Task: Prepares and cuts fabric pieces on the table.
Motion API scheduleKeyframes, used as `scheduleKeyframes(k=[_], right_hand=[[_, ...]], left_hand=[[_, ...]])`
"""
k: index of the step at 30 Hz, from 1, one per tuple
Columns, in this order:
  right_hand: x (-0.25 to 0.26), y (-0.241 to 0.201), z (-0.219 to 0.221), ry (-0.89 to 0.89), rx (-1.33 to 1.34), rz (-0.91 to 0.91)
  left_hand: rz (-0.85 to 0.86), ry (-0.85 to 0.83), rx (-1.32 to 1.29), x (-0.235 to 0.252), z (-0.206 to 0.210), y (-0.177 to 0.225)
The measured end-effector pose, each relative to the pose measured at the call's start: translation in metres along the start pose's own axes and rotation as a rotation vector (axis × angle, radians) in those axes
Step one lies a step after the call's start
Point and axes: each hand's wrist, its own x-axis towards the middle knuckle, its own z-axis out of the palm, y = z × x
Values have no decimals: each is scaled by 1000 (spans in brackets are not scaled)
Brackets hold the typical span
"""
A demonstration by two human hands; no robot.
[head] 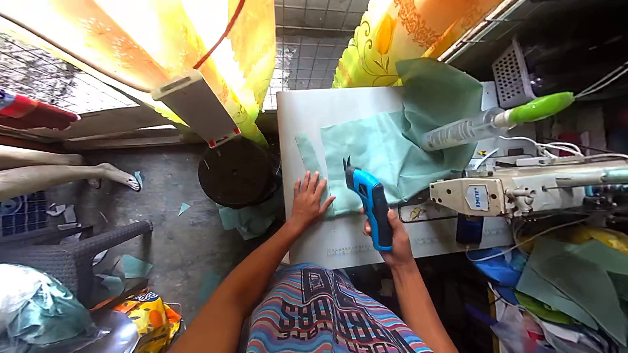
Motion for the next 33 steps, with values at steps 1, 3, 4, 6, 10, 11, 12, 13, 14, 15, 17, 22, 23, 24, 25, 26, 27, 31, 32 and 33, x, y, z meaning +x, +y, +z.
scheduleKeyframes(k=[1,3,4,6,10,11,12,13,14,15,17,22,23,24,25,26,27,31,32,33], right_hand=[[-17,5,-6,52,-109,1],[-55,14,-16,106,-236,35],[-74,17,-21,114,-254,69],[-108,21,-29,120,-262,133],[-133,38,-38,148,-222,205],[-131,42,-39,147,-220,206],[-128,44,-38,142,-226,206],[-124,46,-36,133,-233,203],[-120,48,-34,124,-235,195],[-116,50,-32,119,-233,188],[-110,53,-29,114,-238,167],[-100,52,-19,129,-228,159],[-99,52,-18,129,-228,158],[-98,51,-17,128,-237,154],[-97,51,-16,129,-254,150],[-96,50,-15,130,-278,146],[-96,49,-14,131,-297,147],[-90,46,-7,150,-291,145],[-87,45,-6,153,-289,142],[-84,44,-4,156,-288,138]], left_hand=[[1,4,30,2,4,2],[15,6,72,-1,7,4],[24,-2,97,-3,7,2],[30,-18,130,-8,6,-1],[-6,1,108,-12,12,-5],[-24,10,102,-12,15,-1],[-35,22,102,-12,17,2],[-39,30,113,-12,20,3],[-41,26,130,-12,20,3],[-36,26,148,-12,22,3],[-26,25,169,-13,24,2],[-10,-13,199,-14,23,-1],[-9,-20,204,-14,23,-1],[-9,-27,208,-14,23,-1],[-9,-33,212,-13,23,-1],[-7,-41,208,-13,22,-1],[-1,-49,203,-13,21,-1],[11,-45,208,-13,22,-2],[11,-48,209,-13,22,-2],[11,-47,211,-13,21,-2]])
